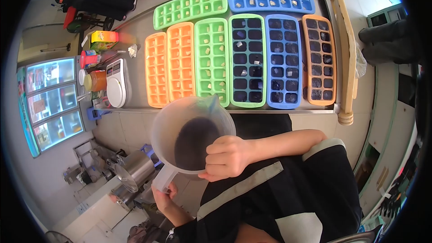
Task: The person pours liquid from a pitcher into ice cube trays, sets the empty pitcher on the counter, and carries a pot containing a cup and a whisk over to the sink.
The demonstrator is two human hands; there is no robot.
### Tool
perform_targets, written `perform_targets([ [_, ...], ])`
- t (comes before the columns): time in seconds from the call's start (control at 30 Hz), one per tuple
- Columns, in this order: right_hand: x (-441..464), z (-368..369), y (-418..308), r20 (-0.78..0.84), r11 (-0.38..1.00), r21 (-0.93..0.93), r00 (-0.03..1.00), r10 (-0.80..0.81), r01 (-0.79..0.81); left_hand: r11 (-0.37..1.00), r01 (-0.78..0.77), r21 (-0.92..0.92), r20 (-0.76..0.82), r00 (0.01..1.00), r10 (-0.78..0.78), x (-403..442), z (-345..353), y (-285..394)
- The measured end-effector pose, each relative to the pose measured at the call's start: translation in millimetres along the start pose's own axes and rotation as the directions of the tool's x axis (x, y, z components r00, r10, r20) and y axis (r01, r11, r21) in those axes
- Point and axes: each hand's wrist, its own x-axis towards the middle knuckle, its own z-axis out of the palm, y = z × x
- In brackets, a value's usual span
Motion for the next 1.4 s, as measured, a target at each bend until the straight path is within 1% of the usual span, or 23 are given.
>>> perform_targets([
  [0.03, -2.4, 2.3, 1.3, -0.014, 1.0, 0.002, 1.0, 0.014, -0.013, 0.998, 0.03, 0.049, -0.026, 0.999, -0.029, 1.4, 0.5, 2.9],
  [0.07, -4.3, 4.0, 2.2, -0.013, 1.0, 0.004, 1.0, 0.011, -0.011, 0.998, 0.028, 0.049, -0.028, 0.999, -0.027, 2.1, 0.0, 3.5],
  [0.13, -7.8, 6.7, 3.6, -0.006, 0.997, 0.039, 0.998, 0.066, -0.065, 0.996, 0.06, 0.061, -0.037, 0.998, -0.058, 2.9, -0.3, 4.1],
  [0.27, -14.2, 11.5, 6.6, 0.006, 0.994, 0.049, 0.995, 0.096, -0.096, 0.993, 0.105, 0.058, -0.067, 0.993, -0.101, 5.0, 2.5, 5.8],
  [0.47, -17.5, 10.9, 9.5, 0.019, 0.991, 0.053, 0.993, 0.118, -0.119, 0.987, 0.141, 0.078, -0.041, 0.99, -0.138, 8.7, 3.6, 9.3],
  [0.53, -18.8, 11.1, 10.7, 0.015, 0.991, 0.056, 0.993, 0.121, -0.122, 0.98, 0.154, 0.126, -0.03, 0.988, -0.151, 10.9, 4.3, 11.9],
  [0.63, -19.9, 11.4, 10.9, 0.006, 0.99, 0.055, 0.992, 0.127, -0.128, 0.973, 0.182, 0.138, -0.03, 0.983, -0.18, 12.1, 3.7, 13.5],
  [1.27, -15.2, 7.9, 20.1, -0.019, 0.994, 0.019, 0.994, 0.11, -0.109, 0.979, 0.174, 0.109, -0.041, 0.984, -0.171, 21.3, 5.9, 17.2],
  [1.4, -14.2, 6.4, 23.8, -0.023, 0.995, 0.011, 0.994, 0.104, -0.104, 0.975, 0.195, 0.105, -0.035, 0.981, -0.193, 27.0, 7.7, 21.4],
])
